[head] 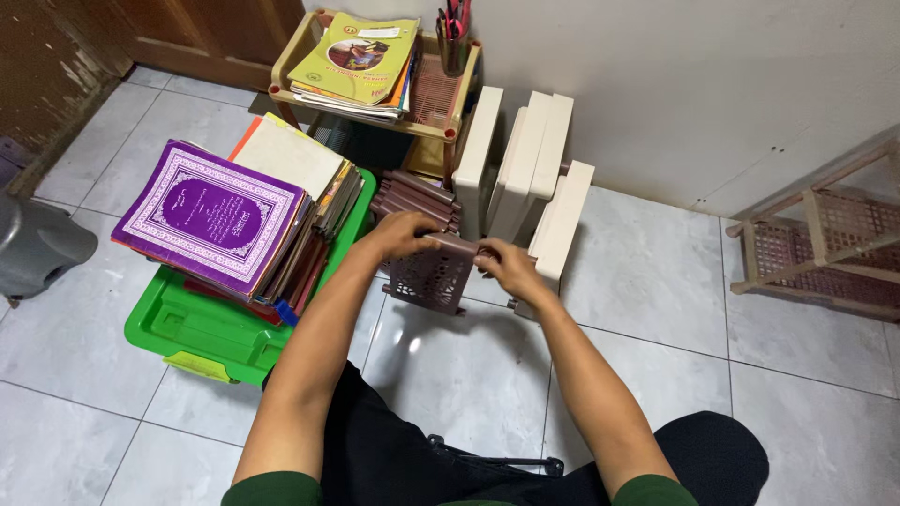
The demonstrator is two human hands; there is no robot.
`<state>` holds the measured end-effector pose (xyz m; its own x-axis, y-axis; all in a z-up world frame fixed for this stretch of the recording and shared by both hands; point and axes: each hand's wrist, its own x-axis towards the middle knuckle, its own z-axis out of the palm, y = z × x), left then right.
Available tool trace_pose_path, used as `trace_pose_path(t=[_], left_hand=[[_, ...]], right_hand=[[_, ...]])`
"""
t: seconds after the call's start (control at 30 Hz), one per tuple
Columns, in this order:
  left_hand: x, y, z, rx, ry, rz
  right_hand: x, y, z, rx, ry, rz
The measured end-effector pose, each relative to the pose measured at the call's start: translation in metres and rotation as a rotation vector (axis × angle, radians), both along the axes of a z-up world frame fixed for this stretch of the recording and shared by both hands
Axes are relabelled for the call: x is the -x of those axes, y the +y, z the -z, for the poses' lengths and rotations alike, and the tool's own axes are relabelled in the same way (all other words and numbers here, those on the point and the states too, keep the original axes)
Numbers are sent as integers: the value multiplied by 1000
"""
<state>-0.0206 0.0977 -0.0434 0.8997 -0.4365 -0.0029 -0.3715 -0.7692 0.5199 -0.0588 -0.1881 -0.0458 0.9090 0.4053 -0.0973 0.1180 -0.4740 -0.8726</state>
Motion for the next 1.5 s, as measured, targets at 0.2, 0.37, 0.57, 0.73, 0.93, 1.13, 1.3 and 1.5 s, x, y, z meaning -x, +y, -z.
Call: trace_pose_path(t=[0.2, 0.37, 0.57, 0.73, 0.93, 1.13, 1.3, 1.5], left_hand=[[12, 18, 17, -189, -6, -96], [22, 29, 28, -193, -96, -295], [20, 37, 54, -246, 57, -419], [17, 39, 68, -296, 234, -417], [15, 35, 69, -256, 314, -435], [9, 30, 68, -266, 298, -450], [7, 25, 75, -248, 224, -476], [11, 18, 83, -214, 232, -507]], right_hand=[[-16, 32, 110, -198, 155, 95], [-30, 69, 190, -667, 434, 205], [-38, 93, 218, -661, 490, 288], [-36, 102, 218, -630, 534, 331], [-34, 100, 215, -611, 561, 368], [-33, 101, 214, -635, 556, 362], [-34, 100, 215, -670, 565, 381], [-40, 99, 218, -750, 596, 439]])
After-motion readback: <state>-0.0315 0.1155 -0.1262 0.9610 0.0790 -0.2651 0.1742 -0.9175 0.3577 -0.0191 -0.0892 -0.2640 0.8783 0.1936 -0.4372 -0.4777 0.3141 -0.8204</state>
